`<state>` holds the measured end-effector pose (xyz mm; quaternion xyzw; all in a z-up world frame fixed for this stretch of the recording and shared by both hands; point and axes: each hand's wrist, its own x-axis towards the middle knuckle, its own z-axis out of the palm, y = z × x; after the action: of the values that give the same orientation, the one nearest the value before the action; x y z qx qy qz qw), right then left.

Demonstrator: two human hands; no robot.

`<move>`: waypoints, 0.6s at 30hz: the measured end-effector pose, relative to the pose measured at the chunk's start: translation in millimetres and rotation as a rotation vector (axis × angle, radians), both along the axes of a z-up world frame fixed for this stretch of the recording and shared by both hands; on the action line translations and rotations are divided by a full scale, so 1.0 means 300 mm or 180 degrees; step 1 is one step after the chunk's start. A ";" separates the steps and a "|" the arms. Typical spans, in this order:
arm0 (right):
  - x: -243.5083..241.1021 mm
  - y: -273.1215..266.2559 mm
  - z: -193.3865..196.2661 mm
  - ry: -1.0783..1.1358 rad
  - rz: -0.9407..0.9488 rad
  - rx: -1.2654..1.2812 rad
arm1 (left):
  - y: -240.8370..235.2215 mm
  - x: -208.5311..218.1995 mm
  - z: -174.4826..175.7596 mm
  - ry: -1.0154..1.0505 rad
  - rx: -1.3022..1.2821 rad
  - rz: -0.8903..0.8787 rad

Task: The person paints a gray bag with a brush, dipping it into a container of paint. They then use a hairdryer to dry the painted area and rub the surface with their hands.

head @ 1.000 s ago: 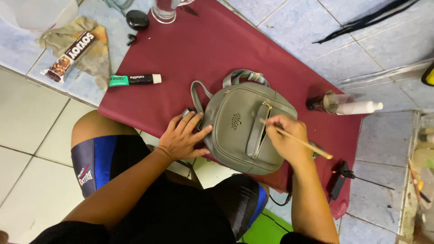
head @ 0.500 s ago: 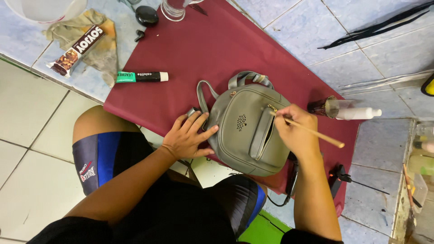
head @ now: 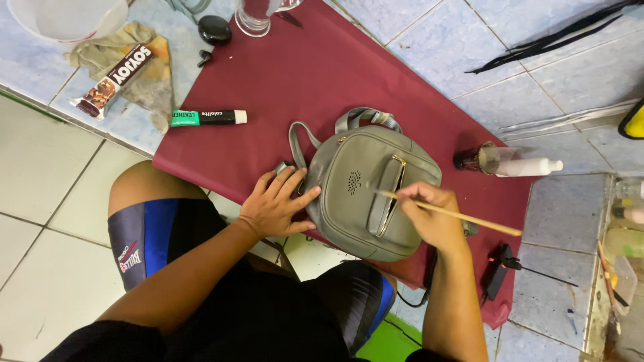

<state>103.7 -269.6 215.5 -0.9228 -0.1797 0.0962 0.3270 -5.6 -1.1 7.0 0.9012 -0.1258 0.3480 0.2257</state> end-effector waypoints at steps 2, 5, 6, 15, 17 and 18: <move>0.006 -0.020 -0.026 -0.0283 -0.0099 0.0057 | 0.002 0.001 0.004 0.0014 0.0015 0.0010; 0.011 0.017 -0.043 -0.0697 -0.0191 0.0143 | 0.004 -0.003 0.006 0.0024 0.0080 0.0005; 0.015 0.041 -0.043 -0.0833 -0.0164 0.0164 | 0.007 -0.001 0.008 0.0015 0.0121 0.0006; 0.000 0.045 -0.035 -0.0948 -0.0172 0.0238 | 0.010 -0.011 0.009 0.0154 -0.0146 -0.0219; -0.024 0.029 -0.037 -0.0864 -0.0075 0.0113 | 0.039 -0.026 0.065 0.0274 -0.0499 -0.0186; -0.023 0.025 -0.037 -0.0834 -0.0013 -0.0059 | 0.060 -0.016 0.097 0.0340 -0.0891 -0.0197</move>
<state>96.9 -262.1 204.4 -0.9308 -0.2181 -0.0241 0.2924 -10.3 16.8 36.1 0.8738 -0.0916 0.3065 0.3662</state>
